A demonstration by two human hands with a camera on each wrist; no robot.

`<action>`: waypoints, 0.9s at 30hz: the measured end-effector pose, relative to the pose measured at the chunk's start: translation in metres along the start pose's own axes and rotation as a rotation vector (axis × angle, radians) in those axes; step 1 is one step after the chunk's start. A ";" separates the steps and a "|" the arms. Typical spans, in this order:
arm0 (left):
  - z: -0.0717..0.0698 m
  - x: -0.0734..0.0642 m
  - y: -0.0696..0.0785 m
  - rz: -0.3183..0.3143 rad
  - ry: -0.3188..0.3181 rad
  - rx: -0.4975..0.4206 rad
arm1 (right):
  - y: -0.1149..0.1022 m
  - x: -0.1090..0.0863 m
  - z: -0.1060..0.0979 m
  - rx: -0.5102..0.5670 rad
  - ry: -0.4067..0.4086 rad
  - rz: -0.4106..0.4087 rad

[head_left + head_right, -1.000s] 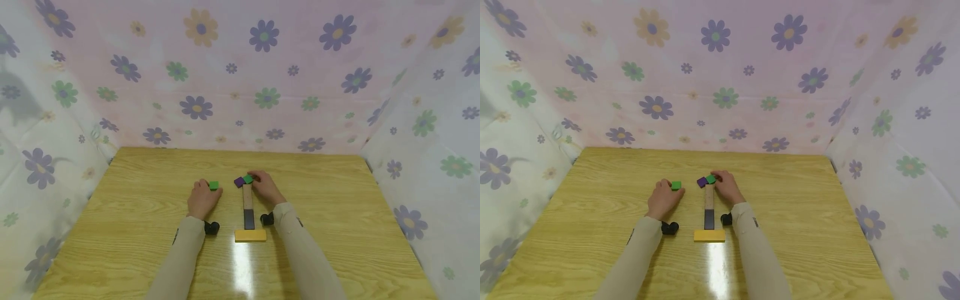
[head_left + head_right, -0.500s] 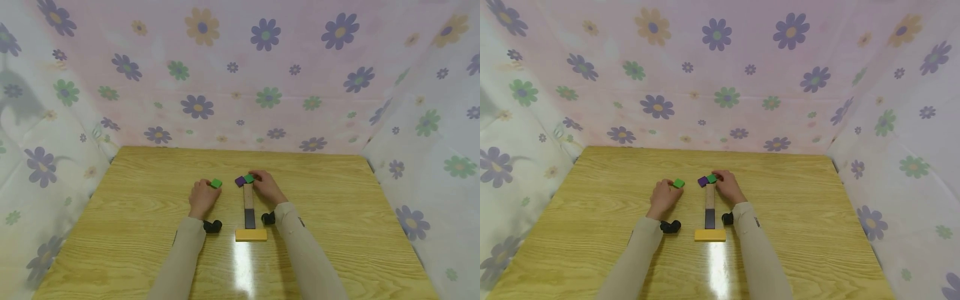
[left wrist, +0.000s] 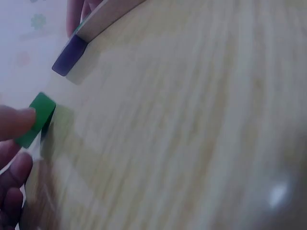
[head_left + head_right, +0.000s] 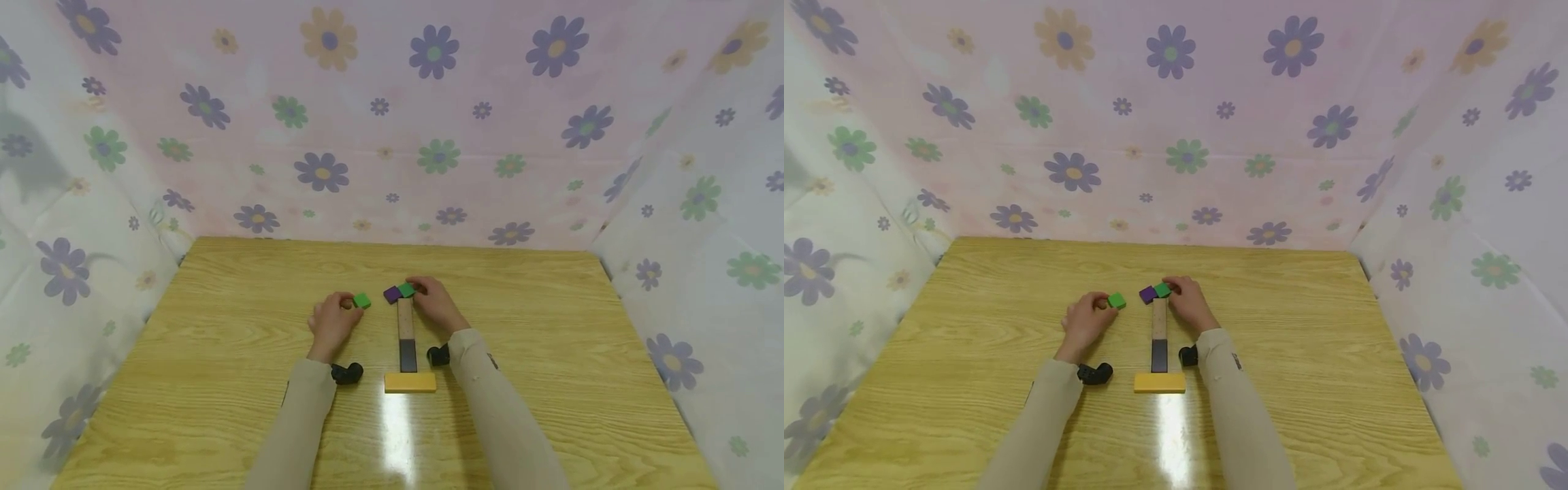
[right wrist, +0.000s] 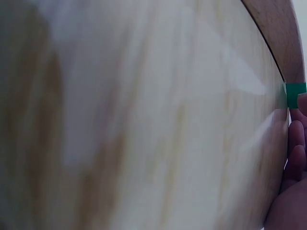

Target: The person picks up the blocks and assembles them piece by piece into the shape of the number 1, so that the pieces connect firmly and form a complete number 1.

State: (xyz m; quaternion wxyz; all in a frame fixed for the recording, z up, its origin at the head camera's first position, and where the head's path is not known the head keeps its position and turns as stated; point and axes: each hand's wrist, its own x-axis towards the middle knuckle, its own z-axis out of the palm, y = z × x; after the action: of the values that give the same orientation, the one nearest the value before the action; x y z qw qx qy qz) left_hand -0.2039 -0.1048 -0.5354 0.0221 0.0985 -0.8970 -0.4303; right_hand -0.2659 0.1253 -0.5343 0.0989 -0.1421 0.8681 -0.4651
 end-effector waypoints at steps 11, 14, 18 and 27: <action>-0.003 -0.005 0.001 0.046 -0.081 0.040 | 0.001 0.000 0.000 -0.003 -0.006 -0.020; -0.001 -0.005 0.004 0.038 -0.089 0.076 | 0.001 0.000 -0.001 0.002 0.001 -0.017; 0.002 -0.005 0.008 0.023 -0.089 0.109 | 0.000 0.000 -0.001 0.002 0.005 -0.013; 0.017 -0.004 0.017 -0.064 -0.046 0.091 | -0.002 0.000 0.000 0.013 0.003 -0.007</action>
State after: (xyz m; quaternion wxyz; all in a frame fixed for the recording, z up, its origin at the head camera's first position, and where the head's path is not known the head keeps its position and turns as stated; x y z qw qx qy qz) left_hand -0.2051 -0.0812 -0.5328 -0.0166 0.1183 -0.9123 -0.3917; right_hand -0.2659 0.1246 -0.5326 0.0968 -0.1440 0.8647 -0.4713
